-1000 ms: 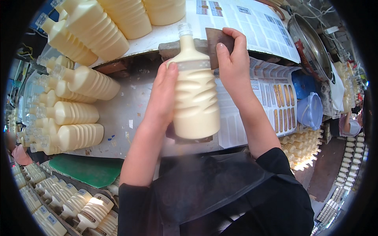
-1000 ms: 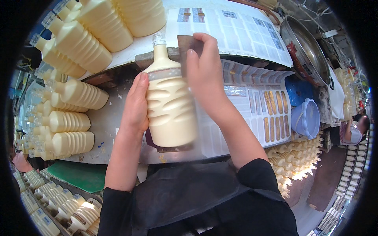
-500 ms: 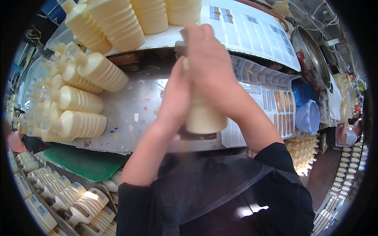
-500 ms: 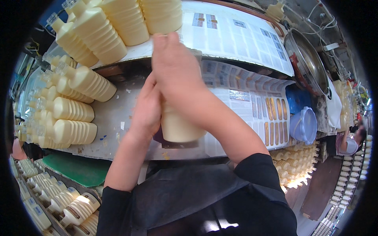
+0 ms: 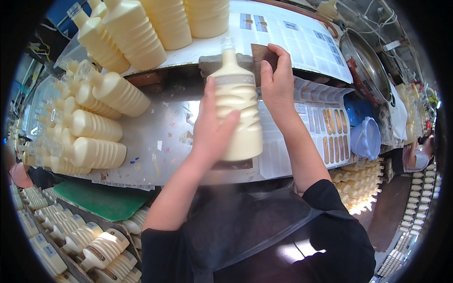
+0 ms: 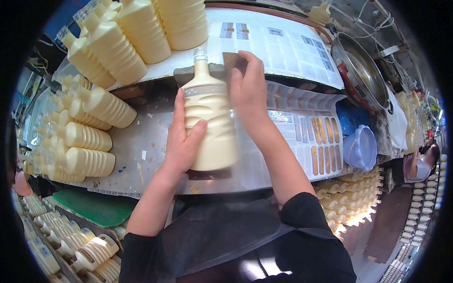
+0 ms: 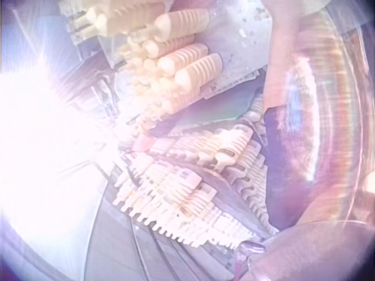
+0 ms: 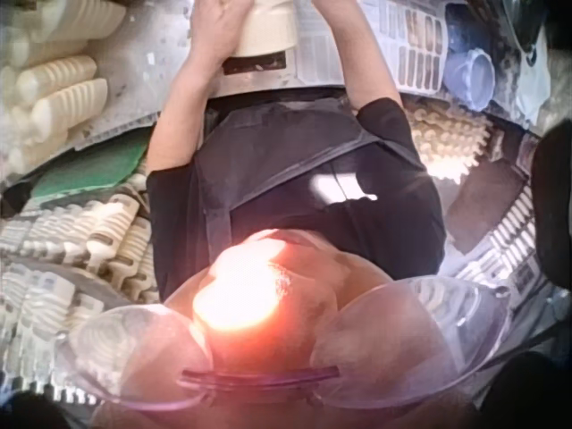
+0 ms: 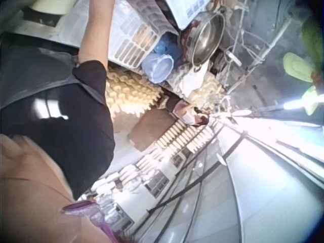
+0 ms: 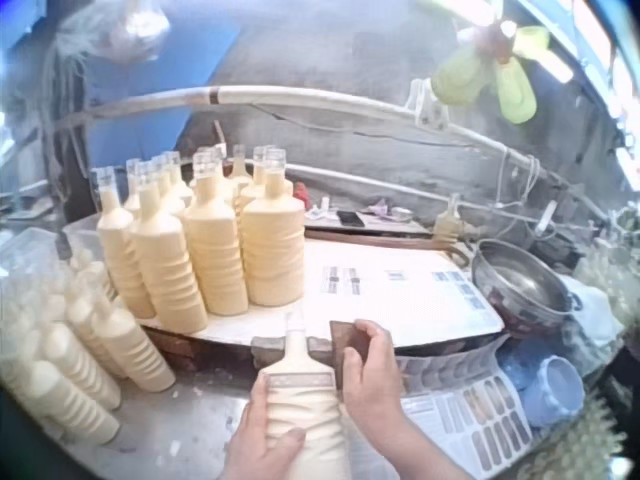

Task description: The person applies adhesive labels to the neck and body of cream-colored plastic bottles. They pick each bottle from a nearby stack, smooth the label onto the curved surface, and place the labeled bottle back on the table.

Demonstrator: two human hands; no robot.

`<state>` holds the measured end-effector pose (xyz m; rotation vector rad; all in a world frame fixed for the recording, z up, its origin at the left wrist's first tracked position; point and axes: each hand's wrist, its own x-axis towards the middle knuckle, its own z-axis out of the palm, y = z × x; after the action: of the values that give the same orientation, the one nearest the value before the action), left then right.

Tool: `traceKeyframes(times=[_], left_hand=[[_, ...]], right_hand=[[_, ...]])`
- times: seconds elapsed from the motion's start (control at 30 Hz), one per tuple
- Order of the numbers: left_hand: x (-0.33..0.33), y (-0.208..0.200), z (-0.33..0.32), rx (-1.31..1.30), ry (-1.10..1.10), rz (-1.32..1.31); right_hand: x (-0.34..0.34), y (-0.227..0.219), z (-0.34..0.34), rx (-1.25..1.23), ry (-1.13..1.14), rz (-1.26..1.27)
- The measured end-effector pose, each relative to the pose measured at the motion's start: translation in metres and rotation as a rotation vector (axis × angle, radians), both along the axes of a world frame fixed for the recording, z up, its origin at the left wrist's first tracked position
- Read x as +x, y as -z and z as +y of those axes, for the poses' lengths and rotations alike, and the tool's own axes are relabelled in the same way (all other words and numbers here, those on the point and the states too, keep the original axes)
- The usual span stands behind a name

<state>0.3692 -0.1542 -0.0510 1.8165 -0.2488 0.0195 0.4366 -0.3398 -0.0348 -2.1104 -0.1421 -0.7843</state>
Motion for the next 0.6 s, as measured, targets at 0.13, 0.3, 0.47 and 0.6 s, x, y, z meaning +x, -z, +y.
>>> traceKeyframes(times=[0.13,0.3,0.47,0.6], left_hand=[[-0.005,-0.007,-0.006,0.053,-0.045,0.016],[-0.010,-0.023,-0.014,0.305,-0.093,-0.037],[-0.010,-0.019,-0.013,0.278,-0.091,-0.102],[-0.007,-0.009,-0.002,0.194,-0.022,0.017]], right_hand=[[-0.003,-0.023,0.019,0.034,-0.063,0.021],[-0.002,-0.049,0.070,-0.200,-0.128,0.087],[-0.001,-0.056,0.076,-0.286,-0.202,0.145],[-0.007,-0.036,0.031,-0.155,-0.034,0.181]])
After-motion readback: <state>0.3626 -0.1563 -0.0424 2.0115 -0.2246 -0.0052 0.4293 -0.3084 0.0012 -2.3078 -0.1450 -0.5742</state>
